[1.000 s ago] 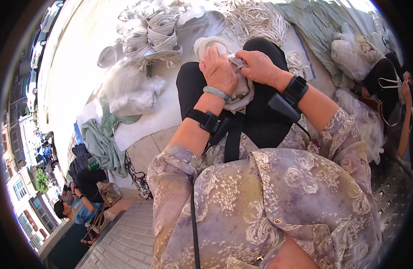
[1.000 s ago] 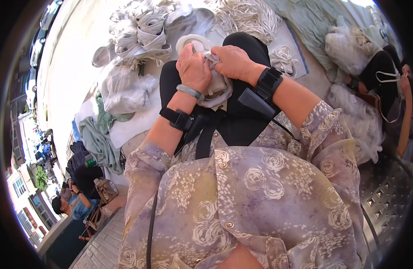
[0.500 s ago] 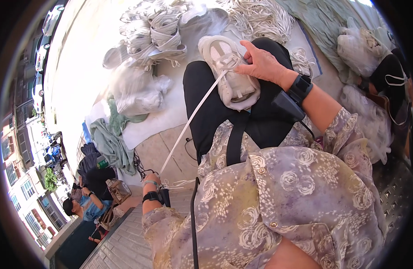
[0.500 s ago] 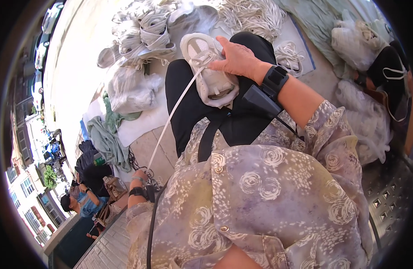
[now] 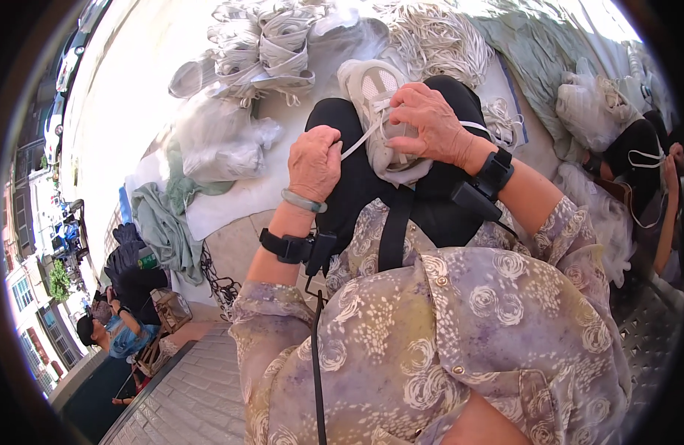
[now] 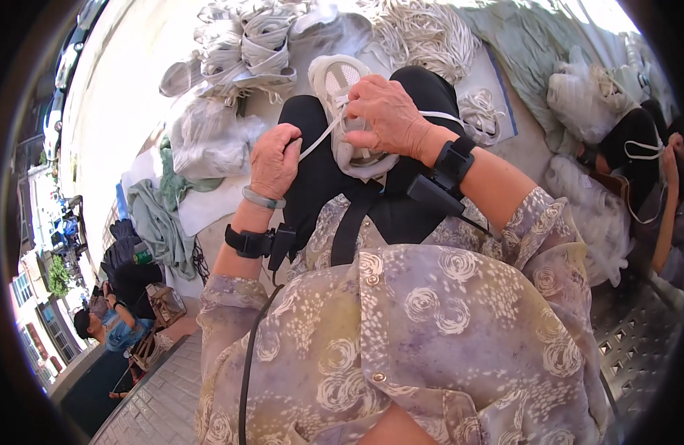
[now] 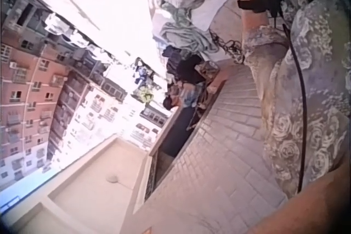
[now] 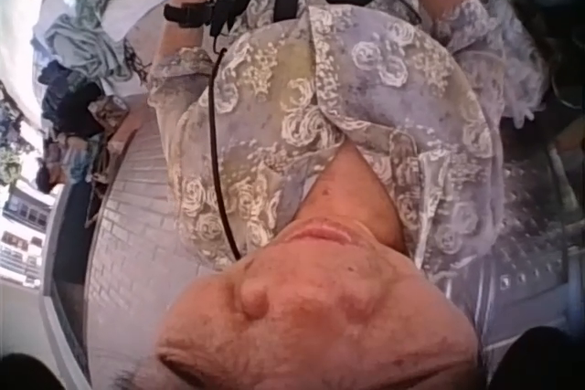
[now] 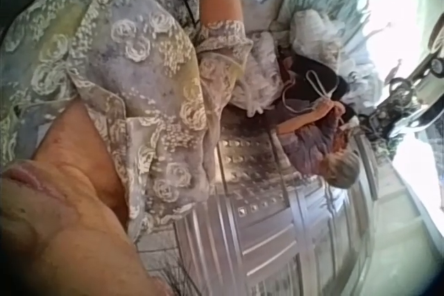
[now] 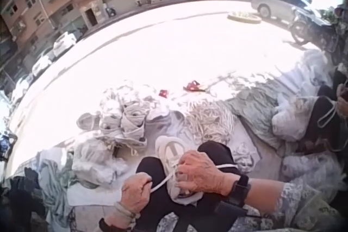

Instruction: Lacing a pair of white sneakers in a shoe production or storage area.

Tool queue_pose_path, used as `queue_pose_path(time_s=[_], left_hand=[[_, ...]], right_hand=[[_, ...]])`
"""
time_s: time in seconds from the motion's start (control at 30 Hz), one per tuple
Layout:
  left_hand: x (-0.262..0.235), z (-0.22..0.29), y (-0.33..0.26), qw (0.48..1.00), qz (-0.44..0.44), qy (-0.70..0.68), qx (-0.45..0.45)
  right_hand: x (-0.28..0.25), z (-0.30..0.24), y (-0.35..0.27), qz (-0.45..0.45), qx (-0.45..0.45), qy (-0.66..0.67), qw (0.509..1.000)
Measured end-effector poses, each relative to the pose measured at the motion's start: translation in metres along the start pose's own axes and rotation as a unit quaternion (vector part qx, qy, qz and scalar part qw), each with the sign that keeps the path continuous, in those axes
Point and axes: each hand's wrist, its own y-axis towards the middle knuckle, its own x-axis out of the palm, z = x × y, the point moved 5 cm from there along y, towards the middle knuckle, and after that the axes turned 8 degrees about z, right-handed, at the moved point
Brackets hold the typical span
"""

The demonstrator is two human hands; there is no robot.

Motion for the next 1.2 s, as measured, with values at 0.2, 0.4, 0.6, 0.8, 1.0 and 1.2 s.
queue_pose_path(time_s=[0.2, 0.4, 0.6, 0.8, 1.0, 1.2], left_hand=[[0.044, 0.022, 0.025, 1.000, -0.024, 0.001, 0.012], [0.054, 0.023, 0.022, 1.000, -0.025, 0.014, -0.004], [0.063, 0.041, 0.025, 0.993, -0.075, 0.076, 0.044], [0.059, 0.049, 0.021, 0.993, -0.056, 0.081, 0.060], [0.057, 0.033, 0.023, 0.985, -0.107, 0.120, -0.067], [0.049, 0.033, 0.023, 0.990, -0.063, 0.124, -0.013]], right_hand=[[0.008, -0.013, -0.014, -0.091, -0.093, -0.103, 0.986], [-0.022, 0.038, -0.027, -0.035, 0.205, 0.242, 0.948], [-0.013, 0.063, -0.018, -0.057, 0.327, 0.082, 0.940], [-0.008, 0.061, 0.006, -0.115, 0.323, -0.074, 0.936], [-0.003, 0.065, 0.002, -0.069, 0.295, -0.069, 0.950], [-0.008, 0.064, -0.003, -0.056, 0.316, -0.033, 0.946]])
